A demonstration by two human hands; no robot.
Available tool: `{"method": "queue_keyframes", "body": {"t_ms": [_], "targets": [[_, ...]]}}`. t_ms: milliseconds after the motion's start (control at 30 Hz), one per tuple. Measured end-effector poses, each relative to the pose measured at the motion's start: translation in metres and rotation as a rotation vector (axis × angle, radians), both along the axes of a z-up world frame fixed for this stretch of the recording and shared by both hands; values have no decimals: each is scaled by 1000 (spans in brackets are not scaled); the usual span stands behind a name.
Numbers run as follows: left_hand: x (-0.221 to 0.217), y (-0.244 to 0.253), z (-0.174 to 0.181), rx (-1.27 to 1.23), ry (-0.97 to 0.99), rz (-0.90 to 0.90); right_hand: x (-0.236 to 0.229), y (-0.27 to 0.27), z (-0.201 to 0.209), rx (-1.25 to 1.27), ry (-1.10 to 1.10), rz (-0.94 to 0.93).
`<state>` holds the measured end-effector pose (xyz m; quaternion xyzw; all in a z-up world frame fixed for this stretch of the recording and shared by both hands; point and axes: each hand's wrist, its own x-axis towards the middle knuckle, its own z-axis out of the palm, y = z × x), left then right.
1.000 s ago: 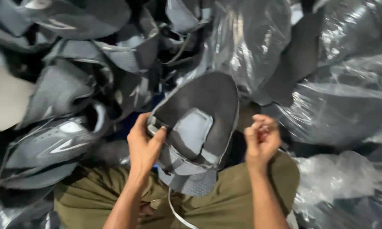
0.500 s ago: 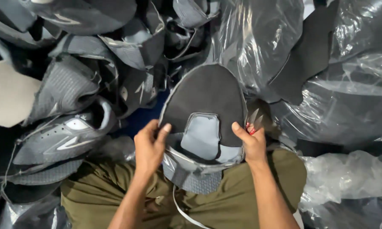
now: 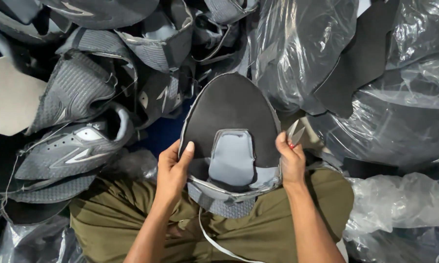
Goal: The person uses trimming snips to remove excess material and threads from grey shoe upper components.
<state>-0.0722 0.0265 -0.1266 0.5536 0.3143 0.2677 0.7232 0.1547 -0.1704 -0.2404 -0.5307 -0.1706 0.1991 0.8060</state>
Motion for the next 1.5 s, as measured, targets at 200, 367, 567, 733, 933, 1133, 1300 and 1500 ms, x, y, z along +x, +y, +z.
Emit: {"method": "queue_keyframes", "body": {"t_ms": [200,367,567,733,933,1133,1300,1500], "targets": [[-10,-2,-13,28,-59,8,-13,9,68,-24,-146,130],[-26,-4,-20,36,-100,-46,-1,17,89,-38,-241,138],[-15,-5,8,83,-55,-58,18,28,115,-217,-320,58],[-17,6,-3,158,-101,120,37,36,108,-148,-105,-24],[-2,12,-15,212,-31,214,47,29,73,-254,-405,122],[15,-2,-12,254,-3,183,43,31,62,-46,-136,307],[22,-5,-12,237,12,16,53,28,65,91,-69,251],[23,-5,-11,298,54,39,70,20,60,41,195,51]]}}
